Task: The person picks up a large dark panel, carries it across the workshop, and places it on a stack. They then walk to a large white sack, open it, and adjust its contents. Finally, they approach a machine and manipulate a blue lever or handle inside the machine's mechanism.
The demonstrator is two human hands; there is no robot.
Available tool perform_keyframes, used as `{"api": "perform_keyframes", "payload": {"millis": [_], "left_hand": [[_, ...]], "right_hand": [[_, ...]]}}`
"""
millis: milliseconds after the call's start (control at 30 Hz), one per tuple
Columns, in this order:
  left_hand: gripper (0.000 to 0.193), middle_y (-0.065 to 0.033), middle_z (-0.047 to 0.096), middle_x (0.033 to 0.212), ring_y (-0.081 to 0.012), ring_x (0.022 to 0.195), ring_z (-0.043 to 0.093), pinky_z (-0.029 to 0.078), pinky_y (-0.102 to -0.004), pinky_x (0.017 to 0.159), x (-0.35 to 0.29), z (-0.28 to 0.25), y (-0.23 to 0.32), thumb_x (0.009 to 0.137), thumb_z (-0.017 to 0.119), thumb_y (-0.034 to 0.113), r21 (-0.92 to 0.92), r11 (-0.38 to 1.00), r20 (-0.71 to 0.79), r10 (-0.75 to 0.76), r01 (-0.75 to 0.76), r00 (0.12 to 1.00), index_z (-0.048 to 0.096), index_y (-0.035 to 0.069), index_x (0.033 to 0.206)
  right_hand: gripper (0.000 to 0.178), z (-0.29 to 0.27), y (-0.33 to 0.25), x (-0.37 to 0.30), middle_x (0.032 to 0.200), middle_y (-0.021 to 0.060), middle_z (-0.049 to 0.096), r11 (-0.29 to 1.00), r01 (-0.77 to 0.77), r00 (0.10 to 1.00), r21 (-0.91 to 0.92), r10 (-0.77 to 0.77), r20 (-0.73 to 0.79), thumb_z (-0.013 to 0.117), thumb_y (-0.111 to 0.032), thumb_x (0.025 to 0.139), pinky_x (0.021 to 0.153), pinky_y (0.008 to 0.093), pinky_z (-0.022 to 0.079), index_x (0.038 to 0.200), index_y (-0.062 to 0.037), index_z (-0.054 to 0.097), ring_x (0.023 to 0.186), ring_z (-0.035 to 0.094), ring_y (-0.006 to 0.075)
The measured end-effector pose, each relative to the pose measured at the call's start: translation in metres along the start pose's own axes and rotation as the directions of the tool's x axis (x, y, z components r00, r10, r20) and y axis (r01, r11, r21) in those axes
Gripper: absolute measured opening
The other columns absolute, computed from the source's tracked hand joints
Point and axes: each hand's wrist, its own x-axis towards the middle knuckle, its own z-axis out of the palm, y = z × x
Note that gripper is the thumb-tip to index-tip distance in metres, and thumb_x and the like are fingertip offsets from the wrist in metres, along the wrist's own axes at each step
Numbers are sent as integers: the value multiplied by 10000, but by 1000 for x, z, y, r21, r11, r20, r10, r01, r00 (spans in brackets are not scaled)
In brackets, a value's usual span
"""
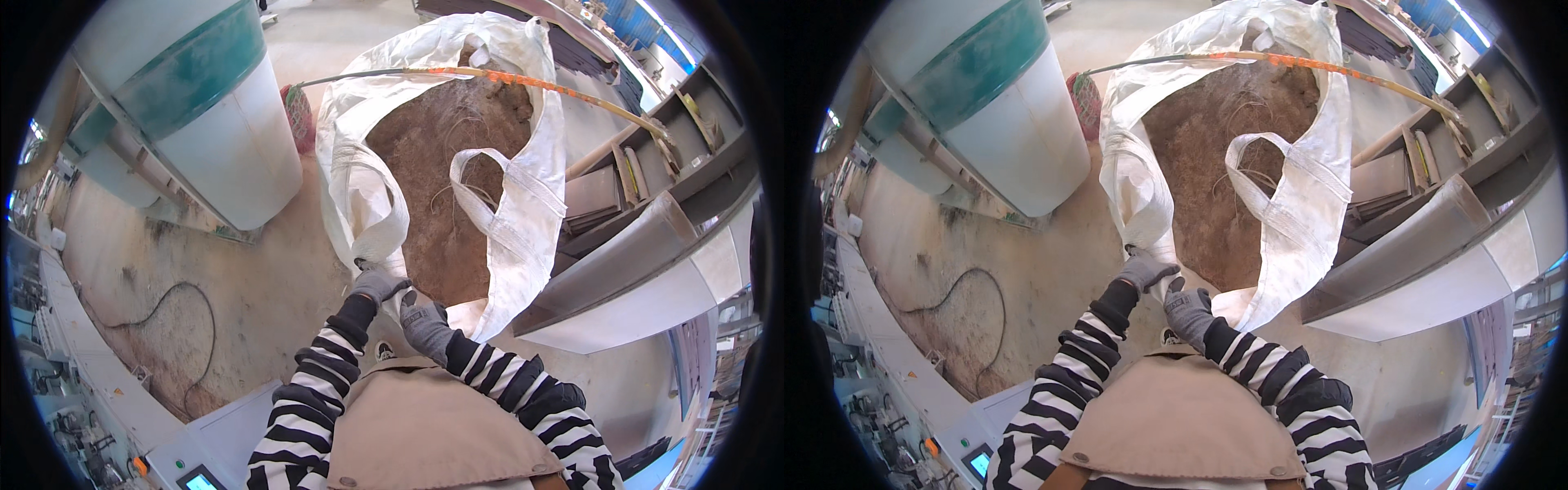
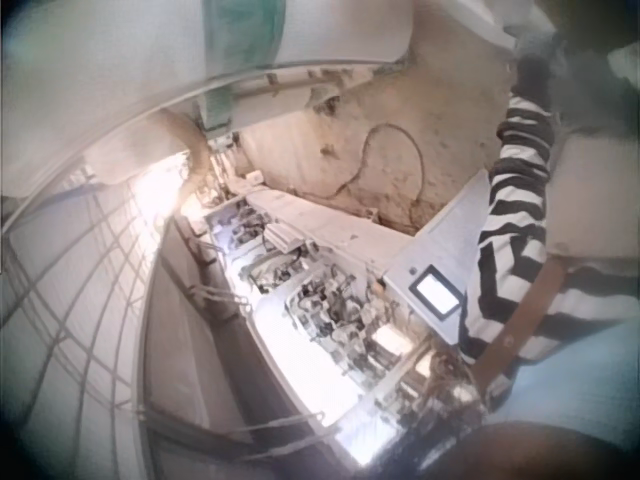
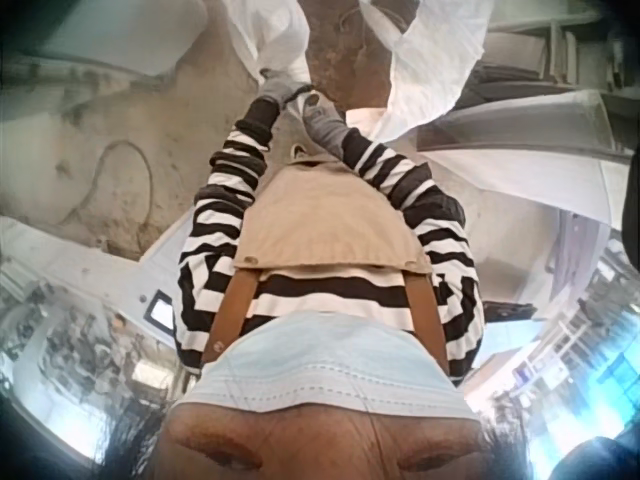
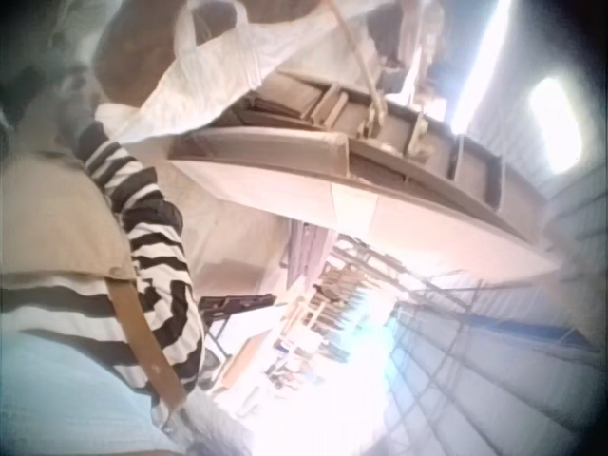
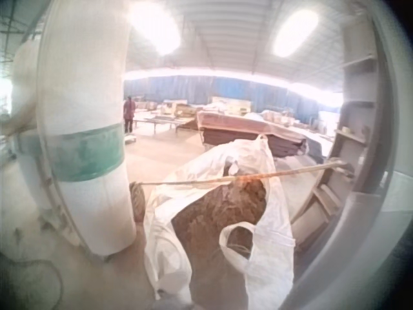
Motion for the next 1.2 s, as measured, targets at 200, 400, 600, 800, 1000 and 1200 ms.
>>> {"api": "perform_keyframes", "payload": {"millis": [200, 400, 600, 800, 1000, 1200], "left_hand": [[780, -247, 537, 1136, -317, 1059, 538, 445, -350, 886, -32, -7, -15, 662, 763, 299, -630, 761, -289, -41, -158, 956, 392, -103, 1217], [366, -72, 544, 1023, -156, 941, 524, 446, -273, 816, -59, -21, -23, 770, 671, 171, -946, 201, -257, 15, -255, 966, 497, 50, 1069], [455, -126, 502, 1131, -200, 999, 522, 444, -287, 835, -46, -12, -30, 780, 664, 150, -697, 450, -489, 270, -558, 829, 467, -20, 1153], [577, -103, 469, 1174, -187, 1018, 510, 446, -282, 855, -55, -13, -16, 767, 685, 121, -916, 218, -329, 78, -338, 941, 375, -18, 1234], [714, -127, 429, 1222, -198, 1043, 503, 486, -302, 807, -53, -1, 0, 766, 699, 143, -856, 331, -388, 93, -396, 917, 281, -25, 1319], [745, -127, 556, 972, -168, 737, 587, 501, -280, 535, -96, -31, 54, 789, 701, 222, -596, 802, -235, -210, 29, 949, 279, -13, 1356]], "right_hand": [[612, -32, 17, -19, 673, 135, 620, 962, 133, 977, 239, -87, -194, 582, -262, 765, 489, 403, 442, 1204, 132, 418, 556, 616, 262], [695, -45, 88, -15, 934, 234, 602, 544, 102, 984, 833, 65, -164, 644, -358, 774, 768, 391, 470, 1284, 35, 383, 874, 597, 320], [941, 19, 174, 20, 1442, 250, 204, 698, -713, 696, 73, 716, -48, 647, -368, 713, 910, 662, 289, 1408, 24, 148, 1306, 265, 428], [371, 49, 247, -84, 883, 172, 643, 152, -533, 579, 832, 783, 228, 558, -220, 748, 631, 338, 497, 1042, 3, 596, 713, 629, 271], [412, 118, 190, -145, 1178, 110, 538, -624, 661, 528, 417, 781, 333, 521, -183, 886, 925, 372, 443, 1248, 1, 452, 1074, 530, 237], [379, 183, 184, -144, 1191, 105, 546, -603, 798, 585, 21, 782, 212, 515, -265, 906, 941, 463, 434, 1231, -74, 476, 1083, 528, 281]]}}
